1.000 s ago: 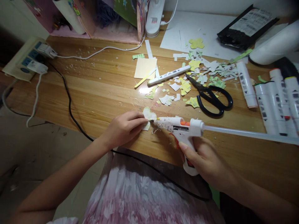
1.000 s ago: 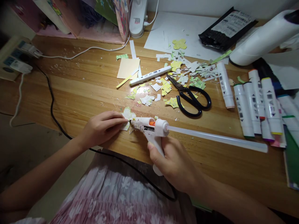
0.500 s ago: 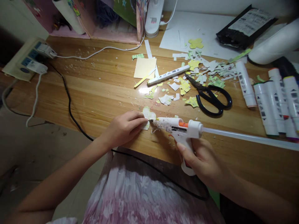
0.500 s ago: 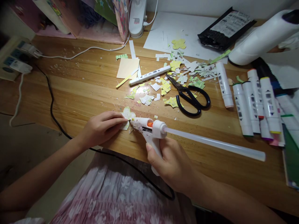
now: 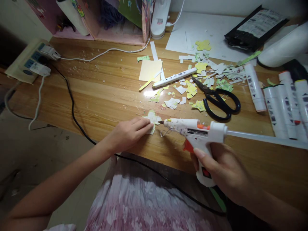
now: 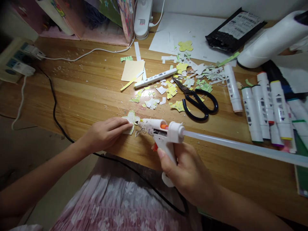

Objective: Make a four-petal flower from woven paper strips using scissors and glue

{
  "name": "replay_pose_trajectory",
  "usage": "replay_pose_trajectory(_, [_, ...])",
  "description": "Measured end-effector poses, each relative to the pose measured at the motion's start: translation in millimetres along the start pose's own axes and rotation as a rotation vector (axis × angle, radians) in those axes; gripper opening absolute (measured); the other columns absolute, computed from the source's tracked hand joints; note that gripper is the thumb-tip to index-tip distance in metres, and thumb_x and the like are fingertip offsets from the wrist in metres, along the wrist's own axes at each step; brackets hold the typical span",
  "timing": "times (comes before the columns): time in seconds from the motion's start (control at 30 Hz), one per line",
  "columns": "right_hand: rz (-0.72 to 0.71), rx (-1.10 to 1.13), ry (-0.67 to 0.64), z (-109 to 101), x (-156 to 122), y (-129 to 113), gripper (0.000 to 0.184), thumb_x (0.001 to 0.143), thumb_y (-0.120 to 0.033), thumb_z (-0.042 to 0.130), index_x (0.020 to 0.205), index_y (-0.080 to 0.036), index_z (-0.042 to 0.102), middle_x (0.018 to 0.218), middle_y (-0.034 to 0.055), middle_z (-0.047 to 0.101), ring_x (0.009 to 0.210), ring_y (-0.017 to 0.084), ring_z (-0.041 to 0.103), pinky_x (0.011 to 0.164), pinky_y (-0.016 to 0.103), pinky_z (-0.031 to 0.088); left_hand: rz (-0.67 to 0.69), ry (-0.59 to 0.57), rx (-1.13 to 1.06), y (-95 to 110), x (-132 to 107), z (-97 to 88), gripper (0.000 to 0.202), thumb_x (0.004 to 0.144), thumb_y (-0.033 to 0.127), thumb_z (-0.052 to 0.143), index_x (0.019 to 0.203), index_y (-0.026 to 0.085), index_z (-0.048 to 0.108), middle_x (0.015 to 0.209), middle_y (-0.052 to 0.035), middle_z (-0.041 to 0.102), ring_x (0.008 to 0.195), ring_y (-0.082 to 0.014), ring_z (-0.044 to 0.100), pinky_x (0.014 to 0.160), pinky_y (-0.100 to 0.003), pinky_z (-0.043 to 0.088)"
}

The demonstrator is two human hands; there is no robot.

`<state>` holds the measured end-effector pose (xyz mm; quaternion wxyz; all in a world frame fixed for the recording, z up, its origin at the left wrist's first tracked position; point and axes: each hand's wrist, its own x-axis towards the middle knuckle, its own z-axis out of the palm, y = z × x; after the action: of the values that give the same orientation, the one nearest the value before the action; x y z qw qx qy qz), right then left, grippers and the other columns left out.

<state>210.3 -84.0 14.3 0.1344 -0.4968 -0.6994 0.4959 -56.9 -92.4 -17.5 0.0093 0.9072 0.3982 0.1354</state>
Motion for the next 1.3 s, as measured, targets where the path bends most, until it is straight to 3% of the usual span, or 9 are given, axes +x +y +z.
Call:
replay_pose_trajectory(0.37, [0.134,0.172,0.048,-5.4,9.1,-9.8,0.028,0.082,-0.042,0.047,0.066,-0.021,0.056,0.051,-0.0021,0.054,0.043,0.013,0.047,0.039,0.024,0.037,0.133,-0.028,0.126,0.2,5.0,-5.3,0.028,0.094,0.011,0.031,0.106,0.007,0.055,0.098,-0.0102,0.067,0.091,-0.0192,0.063,0.075,-0.027,0.052])
replay_pose_trajectory(0.5, [0.175,0.245,0.069,-4.3,12.6,-6.6,0.027,0.082,-0.043,0.047,0.073,-0.020,0.058,0.051,-0.0025,0.054,0.044,0.013,0.048,0.040,0.024,0.038,0.137,-0.030,0.109,1.6,3.2,-5.7,0.029,0.094,0.011,0.030,0.106,0.008,0.055,0.099,-0.0098,0.067,0.091,-0.0182,0.063,0.078,-0.026,0.052])
replay_pose_trajectory(0.57, [0.167,0.221,0.040,-4.5,12.5,-3.6,0.027,0.083,-0.043,0.047,0.073,-0.020,0.058,0.053,-0.0026,0.055,0.046,0.013,0.049,0.042,0.024,0.039,0.068,-0.036,0.027,2.6,1.3,-4.9,0.028,0.094,0.013,0.032,0.111,0.009,0.054,0.102,-0.0100,0.066,0.095,-0.0185,0.062,0.080,-0.027,0.052])
replay_pose_trajectory(0.63, [0.137,0.176,-0.008,-4.9,11.6,-0.9,0.029,0.084,-0.043,0.047,0.068,-0.021,0.055,0.054,-0.0025,0.055,0.048,0.013,0.050,0.043,0.024,0.039,-0.084,-0.014,-0.095,4.6,1.2,-3.7,0.026,0.093,0.015,0.038,0.111,0.012,0.055,0.106,-0.0097,0.065,0.098,-0.0177,0.061,0.082,-0.027,0.051])
replay_pose_trajectory(0.77, [0.078,0.113,-0.051,-5.6,9.8,0.7,0.033,0.088,-0.043,0.044,0.065,-0.021,0.053,0.054,-0.0025,0.055,0.049,0.014,0.051,0.045,0.025,0.041,-0.317,0.060,-0.242,9.6,9.9,-1.0,0.016,0.089,0.020,0.049,0.096,0.014,0.063,0.094,-0.0078,0.066,0.087,-0.0159,0.061,0.077,-0.027,0.050])
replay_pose_trajectory(0.87, [0.073,0.105,-0.042,-6.4,9.5,0.8,0.031,0.089,-0.041,0.043,0.068,-0.020,0.054,0.055,-0.0021,0.056,0.048,0.014,0.053,0.046,0.026,0.042,-0.333,0.045,-0.186,10.8,17.8,0.5,0.017,0.088,0.021,0.050,0.085,0.015,0.065,0.082,-0.0062,0.065,0.077,-0.0158,0.061,0.068,-0.026,0.048])
replay_pose_trajectory(1.03, [0.047,0.095,-0.049,-8.4,8.6,3.3,0.031,0.088,-0.039,0.044,0.064,-0.021,0.054,0.052,-0.0021,0.055,0.046,0.014,0.052,0.042,0.024,0.040,-0.288,0.003,-0.096,9.4,20.6,0.3,0.016,0.087,0.017,0.050,0.082,0.015,0.065,0.082,-0.0053,0.065,0.075,-0.0159,0.059,0.064,-0.026,0.045])
replay_pose_trajectory(1.17, [0.076,0.157,-0.037,-8.5,6.2,0.4,0.029,0.087,-0.040,0.045,0.068,-0.021,0.056,0.055,-0.0020,0.056,0.048,0.014,0.052,0.043,0.024,0.040,-0.364,-0.007,-0.221,9.3,21.5,-4.2,0.020,0.090,0.020,0.048,0.083,0.015,0.065,0.083,-0.0058,0.064,0.077,-0.0157,0.059,0.067,-0.026,0.045])
replay_pose_trajectory(1.3, [0.100,0.294,-0.015,-6.8,1.7,-7.2,0.038,0.083,-0.046,0.045,0.057,-0.020,0.053,0.051,-0.0006,0.052,0.046,0.013,0.047,0.044,0.024,0.037,-0.521,0.037,-0.420,11.5,20.9,-9.0,0.020,0.092,0.023,0.044,0.090,0.015,0.063,0.087,-0.0051,0.063,0.082,-0.0148,0.058,0.073,-0.027,0.045])
